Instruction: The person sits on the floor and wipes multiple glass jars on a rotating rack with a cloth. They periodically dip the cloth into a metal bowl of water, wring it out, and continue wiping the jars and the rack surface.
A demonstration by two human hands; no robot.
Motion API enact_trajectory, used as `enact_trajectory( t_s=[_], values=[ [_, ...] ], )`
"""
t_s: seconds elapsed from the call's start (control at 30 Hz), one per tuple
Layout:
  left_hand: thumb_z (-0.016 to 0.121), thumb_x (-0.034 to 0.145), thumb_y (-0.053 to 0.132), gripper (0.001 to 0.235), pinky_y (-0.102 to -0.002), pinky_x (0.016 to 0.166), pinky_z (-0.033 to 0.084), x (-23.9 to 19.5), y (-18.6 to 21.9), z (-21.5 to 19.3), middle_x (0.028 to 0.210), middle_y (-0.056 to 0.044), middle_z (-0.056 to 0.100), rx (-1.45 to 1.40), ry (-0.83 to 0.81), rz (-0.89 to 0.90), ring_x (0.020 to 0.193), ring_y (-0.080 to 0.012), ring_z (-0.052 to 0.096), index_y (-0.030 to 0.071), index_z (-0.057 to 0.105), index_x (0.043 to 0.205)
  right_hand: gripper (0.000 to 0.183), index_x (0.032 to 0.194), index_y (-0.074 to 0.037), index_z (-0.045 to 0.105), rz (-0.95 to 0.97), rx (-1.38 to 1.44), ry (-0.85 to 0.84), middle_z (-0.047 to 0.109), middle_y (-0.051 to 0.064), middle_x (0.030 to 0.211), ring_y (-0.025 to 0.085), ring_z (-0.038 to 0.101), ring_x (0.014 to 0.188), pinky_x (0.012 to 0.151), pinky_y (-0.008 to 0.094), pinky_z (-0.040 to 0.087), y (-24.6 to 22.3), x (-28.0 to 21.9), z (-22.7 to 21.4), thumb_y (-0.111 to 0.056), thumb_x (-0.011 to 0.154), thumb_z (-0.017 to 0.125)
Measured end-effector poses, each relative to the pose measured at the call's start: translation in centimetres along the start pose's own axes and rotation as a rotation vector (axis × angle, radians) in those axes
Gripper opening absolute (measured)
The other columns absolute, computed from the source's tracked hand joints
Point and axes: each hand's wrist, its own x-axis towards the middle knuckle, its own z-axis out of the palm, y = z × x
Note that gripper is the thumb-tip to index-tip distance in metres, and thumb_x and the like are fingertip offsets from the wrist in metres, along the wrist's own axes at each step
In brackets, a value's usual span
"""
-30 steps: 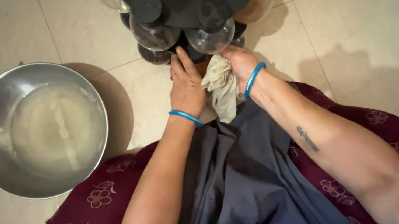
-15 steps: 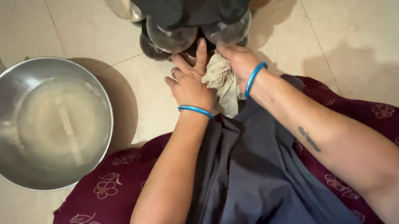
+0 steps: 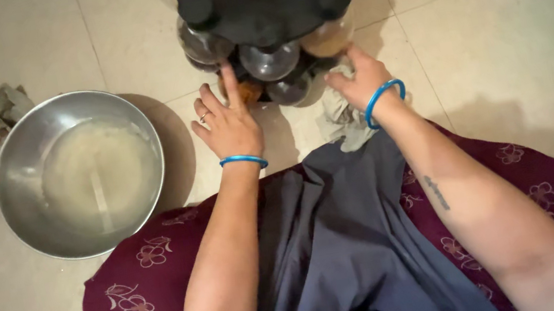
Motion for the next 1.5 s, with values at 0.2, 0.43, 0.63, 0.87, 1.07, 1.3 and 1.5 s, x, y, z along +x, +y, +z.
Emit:
enact_trajectory(
  t_s=[0.2,0.43,0.63,0.87,1.07,1.3,1.5],
  values=[
    [0.077,0.083,0.016,0.066,-0.05,0.1,0.048,-0.3,1.1,-1.4,0.126,-0.02,0.052,-0.62,0.087,-0.042,0.113,-0.0404,0.056,0.006,0.05,0.143,0.088,0.151,-0.007,0.034,-0.32,-0.174,-0.131,0.065,0.031,0.118,0.048,0.064,0.105,0.088,0.05,0.053,-1.3,-0.4,2.1,-0.034,0.08,0.078],
    [0.092,0.077,0.034,0.073,-0.046,0.099,0.05,-0.2,2.1,-0.6,0.124,-0.018,0.055,-0.844,0.145,0.066,0.114,-0.0374,0.059,0.003,0.061,0.136,0.076,0.155,-0.021,0.039,-0.015,-0.414,-0.22,0.071,0.026,0.114,0.049,0.065,0.106,0.094,0.054,0.052,-4.5,-1.6,1.7,-0.041,0.089,0.069],
    [0.094,0.062,0.05,0.096,-0.051,0.093,0.049,0.9,3.1,-1.5,0.125,-0.021,0.051,-0.627,0.068,0.069,0.11,-0.0429,0.056,0.007,0.058,0.14,0.081,0.147,-0.013,0.042,-0.075,-0.44,-0.049,0.069,0.026,0.114,0.05,0.066,0.097,0.084,0.056,0.053,-5.1,-1.0,1.1,-0.04,0.079,0.076],
    [0.096,0.061,0.043,0.091,-0.054,0.093,0.049,2.0,3.7,-1.6,0.136,-0.021,0.05,-0.467,-0.005,0.011,0.119,-0.0463,0.053,0.011,0.056,0.136,0.078,0.149,-0.012,0.041,0.063,-0.525,-0.143,0.072,0.024,0.107,0.048,0.067,0.099,0.085,0.057,0.053,-5.4,0.6,1.9,-0.047,0.086,0.069],
    [0.096,0.059,0.023,0.09,-0.053,0.096,0.048,2.7,2.8,-0.5,0.144,-0.018,0.048,-0.474,-0.06,0.054,0.119,-0.0518,0.05,0.012,0.055,0.139,0.092,0.157,0.0,0.031,-0.012,-0.531,-0.098,0.073,0.025,0.105,0.046,0.068,0.097,0.082,0.055,0.054,-5.8,1.0,2.3,-0.053,0.09,0.066],
    [0.089,0.061,0.007,0.082,-0.052,0.098,0.046,2.5,1.8,-0.4,0.143,-0.015,0.05,-0.533,-0.104,0.124,0.116,-0.0513,0.052,0.012,0.058,0.136,0.066,0.126,-0.014,0.067,0.013,-0.551,-0.102,0.074,0.019,0.105,0.04,0.069,0.1,0.085,0.051,0.054,-7.0,0.8,1.5,-0.059,0.078,0.075],
    [0.083,0.062,-0.002,0.067,-0.05,0.098,0.05,2.0,1.3,-1.4,0.138,-0.013,0.055,-0.567,-0.113,0.224,0.117,-0.044,0.059,0.011,0.064,0.124,0.061,0.111,-0.013,0.076,0.014,-0.602,-0.155,0.075,0.016,0.106,0.038,0.07,0.101,0.085,0.049,0.056,-8.7,-0.3,0.3,-0.062,0.074,0.076]
  ],
)
